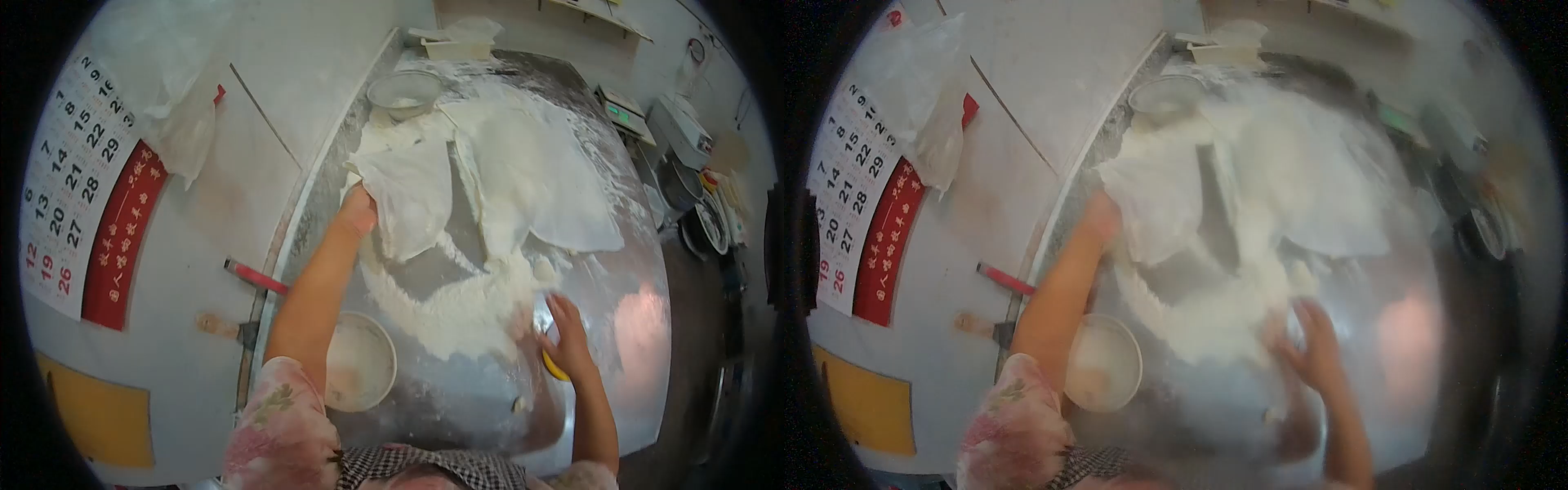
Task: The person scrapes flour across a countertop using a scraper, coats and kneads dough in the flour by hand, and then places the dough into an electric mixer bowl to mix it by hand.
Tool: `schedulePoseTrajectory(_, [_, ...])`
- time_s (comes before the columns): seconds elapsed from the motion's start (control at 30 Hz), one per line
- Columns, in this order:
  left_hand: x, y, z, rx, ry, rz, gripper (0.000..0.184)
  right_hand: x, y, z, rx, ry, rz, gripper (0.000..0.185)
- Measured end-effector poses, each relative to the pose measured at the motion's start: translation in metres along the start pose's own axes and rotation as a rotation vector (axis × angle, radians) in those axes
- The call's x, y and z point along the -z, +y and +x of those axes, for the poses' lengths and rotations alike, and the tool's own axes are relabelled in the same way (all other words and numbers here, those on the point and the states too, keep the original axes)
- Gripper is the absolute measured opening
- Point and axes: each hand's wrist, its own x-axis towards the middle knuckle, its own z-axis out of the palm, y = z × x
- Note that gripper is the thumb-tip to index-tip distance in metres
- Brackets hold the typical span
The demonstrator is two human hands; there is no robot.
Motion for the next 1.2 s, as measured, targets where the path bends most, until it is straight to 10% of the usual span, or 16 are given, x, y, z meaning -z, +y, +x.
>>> schedulePoseTrajectory(0.17, [-0.049,-0.036,-0.054,0.394,-0.339,-0.82,0.043,-0.056,-0.032,0.104,-0.335,0.111,0.86,0.068])
schedulePoseTrajectory(0.27, [-0.089,-0.047,-0.098,0.167,-0.113,-0.712,0.046,-0.08,-0.063,0.121,-0.539,0.121,0.995,0.059])
schedulePoseTrajectory(0.37, [-0.09,-0.071,-0.109,0.202,-0.341,-0.977,0.045,-0.132,-0.043,0.117,-0.492,0.183,0.941,0.042])
schedulePoseTrajectory(0.67, [-0.081,-0.093,-0.116,0.396,0.212,-0.144,0.031,-0.105,-0.009,0.034,-0.272,0.286,0.693,0.02])
schedulePoseTrajectory(0.87, [-0.109,-0.107,-0.147,0.445,0.417,-0.461,0.029,-0.08,-0.005,-0.004,-0.379,0.308,0.764,0.021])
schedulePoseTrajectory(0.97, [-0.16,-0.098,-0.202,0.372,0.007,-0.475,0.032,-0.127,0.025,0.0,-0.453,0.434,0.639,0.029])
schedulePoseTrajectory(1.2, [-0.141,-0.138,-0.19,0.119,-0.107,0.319,0.027,-0.116,0.033,-0.027,-0.26,0.49,0.579,0.024])
